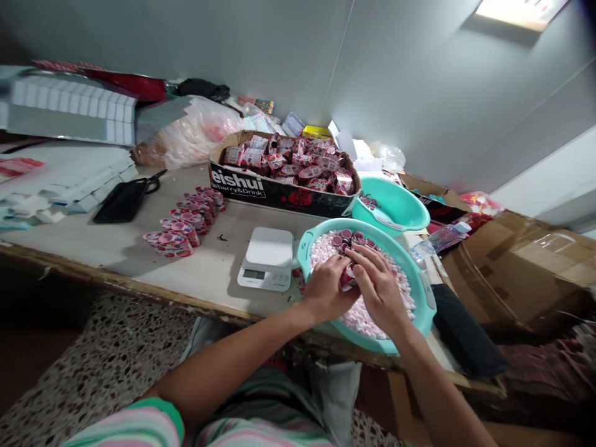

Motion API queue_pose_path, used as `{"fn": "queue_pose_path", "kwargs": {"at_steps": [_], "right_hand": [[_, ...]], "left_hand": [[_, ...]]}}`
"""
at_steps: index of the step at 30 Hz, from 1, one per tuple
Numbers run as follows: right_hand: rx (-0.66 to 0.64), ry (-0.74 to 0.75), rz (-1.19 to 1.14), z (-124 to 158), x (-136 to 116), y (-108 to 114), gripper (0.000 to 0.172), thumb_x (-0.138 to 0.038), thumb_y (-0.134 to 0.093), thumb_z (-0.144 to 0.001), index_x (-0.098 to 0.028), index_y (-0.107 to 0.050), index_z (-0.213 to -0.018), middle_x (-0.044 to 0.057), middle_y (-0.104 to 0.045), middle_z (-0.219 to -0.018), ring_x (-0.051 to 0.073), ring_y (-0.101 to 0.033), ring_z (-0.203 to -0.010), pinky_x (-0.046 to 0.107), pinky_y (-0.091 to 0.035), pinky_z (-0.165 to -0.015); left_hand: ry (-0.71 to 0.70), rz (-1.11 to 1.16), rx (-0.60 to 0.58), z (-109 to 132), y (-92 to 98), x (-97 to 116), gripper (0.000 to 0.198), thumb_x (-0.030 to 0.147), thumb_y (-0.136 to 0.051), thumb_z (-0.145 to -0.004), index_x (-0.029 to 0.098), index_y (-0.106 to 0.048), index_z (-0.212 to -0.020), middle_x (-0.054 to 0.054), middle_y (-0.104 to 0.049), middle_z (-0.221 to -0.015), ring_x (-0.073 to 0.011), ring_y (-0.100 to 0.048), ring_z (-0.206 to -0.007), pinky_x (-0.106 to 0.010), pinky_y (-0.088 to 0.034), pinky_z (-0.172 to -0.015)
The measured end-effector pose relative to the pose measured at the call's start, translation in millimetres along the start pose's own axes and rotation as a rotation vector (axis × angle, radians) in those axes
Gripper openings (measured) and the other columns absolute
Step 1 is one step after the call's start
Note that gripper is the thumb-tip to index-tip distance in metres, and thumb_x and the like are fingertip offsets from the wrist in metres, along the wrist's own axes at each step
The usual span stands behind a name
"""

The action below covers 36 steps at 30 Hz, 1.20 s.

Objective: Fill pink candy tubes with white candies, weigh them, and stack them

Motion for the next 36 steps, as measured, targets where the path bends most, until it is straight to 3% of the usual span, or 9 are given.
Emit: {"fn": "queue_pose_path", "kwargs": {"at_steps": [4, 7, 11, 13, 16, 19, 27, 32, 36], "right_hand": [[0.089, -0.033, -0.006, 6.5, 4.9, 21.4, 0.042, -0.040, -0.043, -0.093, -0.031, -0.050, -0.133, 0.004, -0.038, -0.146, 0.025, -0.037, -0.132, 0.045, -0.030, -0.109], [0.244, -0.124, -0.015, 17.1, 24.6, 49.2, 0.034, -0.041, -0.044, -0.092, -0.028, -0.061, -0.119, 0.006, -0.057, -0.124, 0.025, -0.053, -0.113, 0.041, -0.040, -0.097], [-0.057, -0.306, 0.033, 38.4, 59.0, 43.8, 0.028, -0.046, -0.051, -0.089, -0.025, -0.068, -0.083, 0.003, -0.065, -0.079, 0.021, -0.060, -0.073, 0.033, -0.044, -0.066], [-0.206, -0.293, 0.082, 49.2, 63.4, 30.1, 0.026, -0.046, -0.051, -0.088, -0.025, -0.067, -0.082, 0.004, -0.065, -0.081, 0.022, -0.059, -0.074, 0.033, -0.043, -0.064], [-0.360, -0.220, 0.184, 58.1, 57.5, 8.1, 0.027, -0.048, -0.052, -0.087, -0.027, -0.064, -0.097, 0.006, -0.063, -0.097, 0.025, -0.059, -0.089, 0.037, -0.045, -0.075], [-0.444, -0.196, 0.257, 57.3, 53.3, -6.5, 0.032, -0.052, -0.053, -0.085, -0.025, -0.061, -0.100, 0.008, -0.061, -0.099, 0.025, -0.058, -0.091, 0.038, -0.044, -0.079], [-0.576, -0.221, 0.220, 48.8, 60.2, -26.9, 0.035, -0.047, -0.040, -0.092, -0.021, -0.056, -0.077, 0.003, -0.060, -0.072, 0.018, -0.055, -0.065, 0.028, -0.033, -0.059], [-0.418, -0.320, 0.033, 40.6, 63.2, -24.6, 0.040, -0.047, -0.048, -0.088, -0.019, -0.053, -0.059, -0.001, -0.050, -0.053, 0.012, -0.044, -0.051, 0.025, -0.024, -0.051], [-0.095, -0.690, -0.503, 32.2, 82.5, -6.9, 0.047, -0.057, -0.061, -0.076, -0.019, -0.046, -0.053, -0.006, -0.035, -0.044, 0.007, -0.027, -0.040, 0.021, -0.016, -0.040]], "left_hand": [[-0.029, 0.085, 0.009, 1.7, 4.8, 1.4, 0.038, 0.030, -0.062, -0.078, 0.022, -0.056, -0.114, -0.005, -0.061, -0.107, -0.0223, -0.058, -0.099, -0.035, -0.047, -0.089], [-0.012, 0.154, 0.032, 3.4, 10.4, 0.5, 0.042, 0.031, -0.064, -0.079, 0.024, -0.055, -0.119, -0.005, -0.059, -0.113, -0.0222, -0.057, -0.103, -0.035, -0.047, -0.092], [-0.017, 0.229, 0.035, 5.3, 13.0, 0.7, 0.042, 0.021, -0.063, -0.077, 0.026, -0.056, -0.118, -0.004, -0.058, -0.115, -0.0207, -0.056, -0.105, -0.033, -0.047, -0.093], [-0.030, 0.239, 0.036, 5.5, 13.0, 1.4, 0.043, 0.016, -0.063, -0.076, 0.026, -0.056, -0.117, -0.004, -0.058, -0.114, -0.0200, -0.056, -0.107, -0.032, -0.046, -0.095], [-0.039, 0.247, 0.043, 4.8, 13.3, 2.2, 0.044, 0.013, -0.063, -0.075, 0.026, -0.057, -0.116, -0.003, -0.058, -0.114, -0.0196, -0.056, -0.108, -0.032, -0.046, -0.096], [-0.040, 0.254, 0.055, 3.3, 14.4, 2.7, 0.041, 0.013, -0.062, -0.075, 0.026, -0.058, -0.114, -0.004, -0.059, -0.114, -0.0197, -0.056, -0.108, -0.032, -0.046, -0.096], [-0.065, 0.254, 0.047, 3.4, 14.5, 3.0, 0.040, 0.014, -0.062, -0.077, 0.024, -0.057, -0.115, -0.003, -0.059, -0.114, -0.0182, -0.056, -0.108, -0.030, -0.045, -0.096], [-0.031, 0.238, 0.044, 3.5, 14.9, 1.9, 0.037, 0.019, -0.063, -0.079, 0.026, -0.056, -0.115, -0.003, -0.060, -0.113, -0.0190, -0.057, -0.108, -0.032, -0.046, -0.096], [-0.007, 0.255, 0.055, 3.6, 14.7, 0.4, 0.037, 0.025, -0.063, -0.081, 0.025, -0.055, -0.116, -0.004, -0.058, -0.114, -0.0189, -0.057, -0.108, -0.031, -0.047, -0.094]]}}
Point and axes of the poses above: each hand's wrist, its own z-axis away from the middle knuckle, its own y-axis out of the back of the hand, x = y × z, the point moved 5 cm from there along -z, towards the middle knuckle
